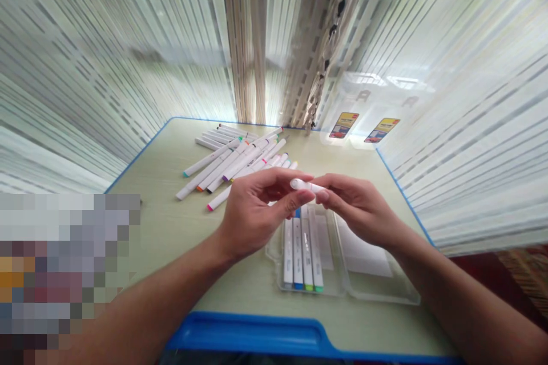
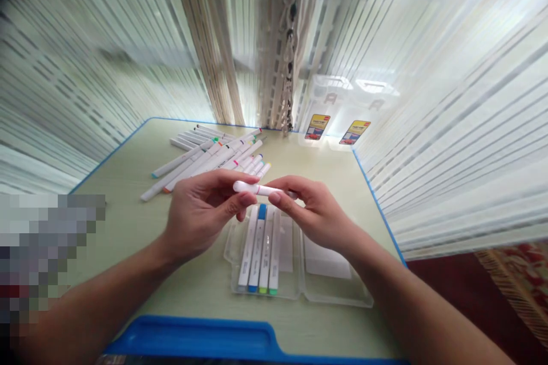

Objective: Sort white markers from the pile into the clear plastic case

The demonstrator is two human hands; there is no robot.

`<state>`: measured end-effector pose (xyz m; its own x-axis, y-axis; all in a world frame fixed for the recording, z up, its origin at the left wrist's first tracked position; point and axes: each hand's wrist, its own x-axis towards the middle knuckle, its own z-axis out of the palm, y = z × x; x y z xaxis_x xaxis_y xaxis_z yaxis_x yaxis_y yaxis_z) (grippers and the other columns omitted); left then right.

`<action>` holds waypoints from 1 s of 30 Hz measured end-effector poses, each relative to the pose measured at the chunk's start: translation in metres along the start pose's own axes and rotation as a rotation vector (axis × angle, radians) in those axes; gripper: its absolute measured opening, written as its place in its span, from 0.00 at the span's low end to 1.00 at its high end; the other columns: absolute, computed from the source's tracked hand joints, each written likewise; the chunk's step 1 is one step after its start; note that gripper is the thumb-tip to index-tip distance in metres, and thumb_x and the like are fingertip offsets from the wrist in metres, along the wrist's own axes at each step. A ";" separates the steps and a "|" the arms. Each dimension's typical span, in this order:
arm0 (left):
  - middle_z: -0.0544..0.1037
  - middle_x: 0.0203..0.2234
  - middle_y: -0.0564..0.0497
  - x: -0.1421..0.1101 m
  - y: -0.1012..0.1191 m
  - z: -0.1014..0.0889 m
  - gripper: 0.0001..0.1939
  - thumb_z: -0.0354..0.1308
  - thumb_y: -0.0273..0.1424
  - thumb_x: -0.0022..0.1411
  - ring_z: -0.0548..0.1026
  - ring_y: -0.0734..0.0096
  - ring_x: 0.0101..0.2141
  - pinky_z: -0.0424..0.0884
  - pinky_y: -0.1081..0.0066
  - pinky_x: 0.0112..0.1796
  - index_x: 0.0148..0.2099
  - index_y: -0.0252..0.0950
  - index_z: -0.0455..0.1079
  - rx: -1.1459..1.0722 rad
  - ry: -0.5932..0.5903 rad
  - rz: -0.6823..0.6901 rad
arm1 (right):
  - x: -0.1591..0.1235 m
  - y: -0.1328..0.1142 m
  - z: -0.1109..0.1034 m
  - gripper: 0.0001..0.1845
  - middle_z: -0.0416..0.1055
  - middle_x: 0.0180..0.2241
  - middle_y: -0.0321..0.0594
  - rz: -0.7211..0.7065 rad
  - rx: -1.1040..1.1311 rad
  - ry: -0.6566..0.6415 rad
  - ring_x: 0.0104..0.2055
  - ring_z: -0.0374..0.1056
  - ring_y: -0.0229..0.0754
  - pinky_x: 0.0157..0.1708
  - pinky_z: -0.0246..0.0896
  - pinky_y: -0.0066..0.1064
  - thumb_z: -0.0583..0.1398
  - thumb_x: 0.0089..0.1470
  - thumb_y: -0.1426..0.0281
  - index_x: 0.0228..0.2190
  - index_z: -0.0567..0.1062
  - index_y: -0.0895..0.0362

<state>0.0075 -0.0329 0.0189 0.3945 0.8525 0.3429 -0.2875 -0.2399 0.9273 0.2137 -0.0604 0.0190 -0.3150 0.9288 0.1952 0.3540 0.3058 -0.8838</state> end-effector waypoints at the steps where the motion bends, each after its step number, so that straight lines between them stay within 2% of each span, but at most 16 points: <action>1: 0.80 0.25 0.55 0.000 0.000 0.000 0.12 0.71 0.23 0.55 0.73 0.82 0.22 0.70 0.83 0.23 0.43 0.35 0.81 -0.010 -0.002 -0.007 | 0.000 0.002 -0.001 0.13 0.75 0.33 0.39 0.014 0.011 0.009 0.36 0.68 0.40 0.35 0.60 0.30 0.59 0.65 0.62 0.39 0.78 0.58; 5: 0.81 0.26 0.53 -0.001 -0.001 0.000 0.14 0.72 0.23 0.52 0.73 0.81 0.22 0.71 0.82 0.23 0.43 0.36 0.82 -0.030 -0.031 -0.015 | 0.000 0.006 -0.002 0.12 0.76 0.32 0.39 0.026 0.025 0.013 0.34 0.68 0.40 0.33 0.60 0.30 0.61 0.64 0.62 0.39 0.79 0.58; 10: 0.79 0.28 0.50 -0.002 0.001 0.001 0.13 0.72 0.26 0.54 0.74 0.77 0.27 0.71 0.78 0.27 0.44 0.35 0.82 0.086 -0.070 0.079 | 0.000 0.005 -0.001 0.11 0.77 0.38 0.42 -0.006 0.084 -0.027 0.40 0.72 0.43 0.41 0.65 0.33 0.62 0.63 0.64 0.41 0.79 0.58; 14: 0.79 0.28 0.49 -0.003 0.004 0.002 0.13 0.72 0.28 0.55 0.74 0.76 0.28 0.71 0.77 0.30 0.44 0.34 0.82 0.118 -0.095 0.117 | 0.001 0.004 -0.001 0.10 0.77 0.36 0.41 -0.038 0.078 -0.010 0.39 0.71 0.41 0.39 0.65 0.32 0.62 0.62 0.65 0.40 0.80 0.57; 20: 0.79 0.26 0.50 -0.001 0.002 -0.001 0.11 0.65 0.32 0.63 0.73 0.78 0.22 0.70 0.77 0.25 0.46 0.32 0.81 -0.038 -0.007 -0.033 | -0.001 0.005 -0.004 0.09 0.78 0.32 0.39 0.024 0.059 0.169 0.33 0.69 0.39 0.32 0.61 0.30 0.66 0.58 0.65 0.37 0.83 0.56; 24: 0.81 0.30 0.47 0.002 -0.006 -0.006 0.12 0.60 0.33 0.67 0.75 0.76 0.24 0.71 0.74 0.27 0.48 0.34 0.81 -0.212 -0.036 -0.101 | -0.002 0.011 -0.007 0.08 0.69 0.21 0.33 0.100 0.181 0.305 0.23 0.58 0.33 0.22 0.48 0.27 0.70 0.53 0.64 0.33 0.83 0.55; 27: 0.82 0.31 0.46 0.004 -0.008 -0.008 0.12 0.61 0.31 0.67 0.75 0.75 0.24 0.71 0.74 0.28 0.49 0.36 0.81 -0.296 -0.082 -0.136 | -0.001 0.014 -0.008 0.09 0.64 0.18 0.31 0.149 0.340 0.296 0.21 0.54 0.33 0.20 0.43 0.27 0.71 0.52 0.63 0.33 0.83 0.55; 30: 0.83 0.32 0.45 0.003 -0.007 -0.009 0.12 0.63 0.31 0.65 0.75 0.74 0.25 0.72 0.73 0.28 0.49 0.37 0.81 -0.345 -0.119 -0.168 | 0.000 0.014 -0.007 0.09 0.63 0.17 0.31 0.180 0.461 0.258 0.21 0.55 0.33 0.20 0.43 0.27 0.71 0.51 0.64 0.32 0.83 0.56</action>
<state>0.0032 -0.0241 0.0118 0.5538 0.8017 0.2250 -0.4787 0.0855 0.8738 0.2251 -0.0547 0.0100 -0.0384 0.9968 0.0705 -0.0577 0.0682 -0.9960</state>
